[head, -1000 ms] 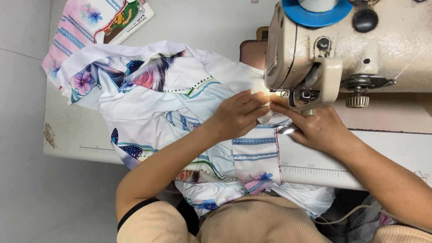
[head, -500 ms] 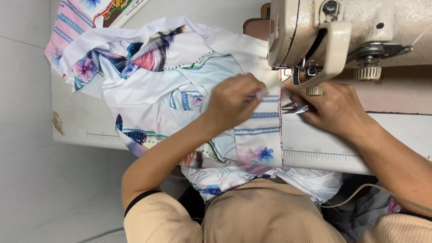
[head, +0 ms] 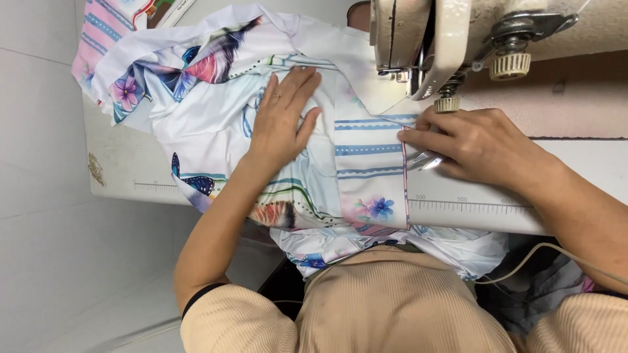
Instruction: The person is sewing small pink labels onto various parts of a patterned garment using an industrial sewing machine.
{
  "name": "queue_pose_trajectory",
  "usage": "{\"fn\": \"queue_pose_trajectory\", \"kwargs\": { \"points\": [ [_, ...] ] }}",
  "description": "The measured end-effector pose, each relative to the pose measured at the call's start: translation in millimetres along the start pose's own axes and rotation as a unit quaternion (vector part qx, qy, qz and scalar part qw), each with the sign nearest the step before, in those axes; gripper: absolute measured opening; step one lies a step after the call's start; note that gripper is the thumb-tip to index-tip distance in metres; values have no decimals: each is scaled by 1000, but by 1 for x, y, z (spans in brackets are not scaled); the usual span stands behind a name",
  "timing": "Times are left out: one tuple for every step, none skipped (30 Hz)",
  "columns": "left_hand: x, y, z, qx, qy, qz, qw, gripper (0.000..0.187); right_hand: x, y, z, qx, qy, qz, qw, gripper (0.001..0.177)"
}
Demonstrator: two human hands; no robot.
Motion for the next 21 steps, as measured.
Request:
{"fn": "queue_pose_trajectory", "kwargs": {
  "points": [
    [-2, -3, -2, 13, -6, -19, 1000, 49, -2, 1, 0, -1, 4, -4, 1000, 81],
    [4, 1, 10, 12, -6, -20, 1000, 49, 5, -2, 0, -2, 3, -5, 1000, 81],
    [8, 6, 28, -32, -16, -39, 999, 66, 11, -4, -3, 10, -21, -6, 1000, 52],
    [11, 11, 46, -76, -27, -57, 995, 90, 17, -6, -5, 23, -46, -6, 999, 24],
    [14, 16, 56, -75, -26, -59, 995, 90, 16, -4, -4, 23, -48, -7, 999, 24],
    [11, 23, 71, -121, -25, -107, 987, 77, 12, -3, -3, 27, -58, -35, 997, 33],
    [8, 31, 86, -165, -25, -154, 974, 66, 8, -2, -3, 32, -66, -63, 995, 43],
    [3, 34, 85, -164, -24, -155, 974, 66, 7, -3, -3, 34, -67, -63, 995, 43],
    [-2, 36, 84, -166, 23, -172, 971, 70, 4, -3, -5, 47, -92, -86, 991, 46],
    [-7, 38, 83, -168, 71, -188, 965, 75, 1, -3, -6, 60, -116, -109, 985, 49],
    [-10, 39, 82, -169, 70, -188, 965, 75, 5, -5, -9, 59, -116, -109, 986, 49],
    [-11, 40, 81, -166, 89, -181, 965, 75, 5, -7, -13, 71, -170, -139, 973, 54],
    [-12, 40, 79, -162, 107, -173, 966, 77, 6, -9, -17, 83, -222, -169, 957, 60],
    [-17, 38, 79, -163, 105, -172, 966, 77, 6, -9, -21, 83, -220, -168, 957, 60],
    [-18, 36, 80, -174, 64, -128, 974, 68, 7, -10, -27, 102, -233, -157, 954, 58],
    [-19, 36, 81, -184, 24, -83, 979, 64, 7, -10, -32, 121, -246, -147, 950, 56],
    [-22, 32, 81, -184, 23, -84, 979, 64, 3, -10, -35, 122, -247, -146, 950, 56],
    [-16, 30, 83, -213, 65, -9, 975, 38, -6, -10, -37, 104, -209, -174, 957, 29],
    [-10, 29, 84, -243, 107, 67, 962, 31, -15, -9, -38, 84, -171, -202, 961, 19],
    [-11, 29, 83, -244, 108, 66, 962, 31, -18, -7, -37, 84, -172, -202, 961, 19],
    [-8, 28, 77, -239, 179, 93, 950, 35, -22, -5, -35, 79, -150, -203, 964, 20]
  ]
}}
Point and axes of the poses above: each hand's wrist, its own y-axis away from the middle knuckle, its own x-axis out of the back of the hand, z = x × y, the point moved 6 cm from there along -y, towards the middle knuckle, and after that the axes turned 13 degrees about -z, right-handed, at the moved point
